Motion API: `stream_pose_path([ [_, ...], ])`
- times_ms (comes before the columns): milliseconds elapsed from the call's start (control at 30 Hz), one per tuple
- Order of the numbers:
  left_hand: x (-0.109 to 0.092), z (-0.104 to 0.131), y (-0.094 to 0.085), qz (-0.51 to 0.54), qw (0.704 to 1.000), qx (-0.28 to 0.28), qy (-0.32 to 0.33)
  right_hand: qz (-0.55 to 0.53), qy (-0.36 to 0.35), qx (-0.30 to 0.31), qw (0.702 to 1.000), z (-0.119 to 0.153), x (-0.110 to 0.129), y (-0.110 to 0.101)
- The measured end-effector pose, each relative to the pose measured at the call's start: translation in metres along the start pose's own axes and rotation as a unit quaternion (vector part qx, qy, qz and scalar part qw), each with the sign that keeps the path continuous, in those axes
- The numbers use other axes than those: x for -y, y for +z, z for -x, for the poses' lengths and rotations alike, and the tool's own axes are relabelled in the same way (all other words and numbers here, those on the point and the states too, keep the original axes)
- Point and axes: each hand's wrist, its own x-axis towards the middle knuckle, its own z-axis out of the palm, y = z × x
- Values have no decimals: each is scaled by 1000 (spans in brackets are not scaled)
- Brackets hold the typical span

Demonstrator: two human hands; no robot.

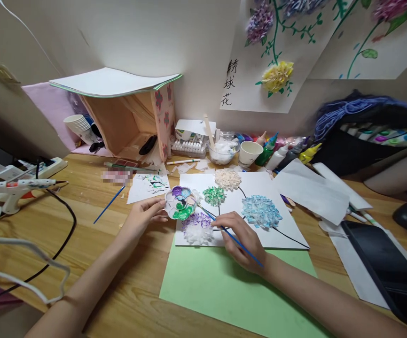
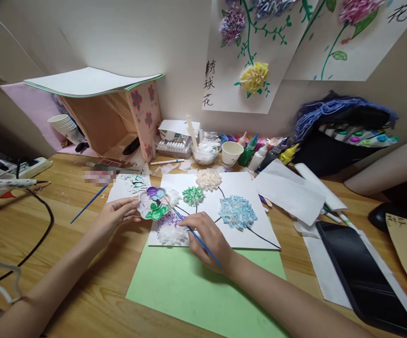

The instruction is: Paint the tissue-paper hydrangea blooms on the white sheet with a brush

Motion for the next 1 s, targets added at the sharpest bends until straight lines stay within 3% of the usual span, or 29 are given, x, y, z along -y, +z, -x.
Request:
stream_pose_path([
  [300,-1,6,3,-32,998,45,2,-13,-8,53,998,1,-2,0],
  [533,2,6,1,-54,995,76,22,-8,30,68,997,3,-3,1],
  [1000,1,6,3,-57,995,72,27,-13,10,64,998,3,-2,0],
])
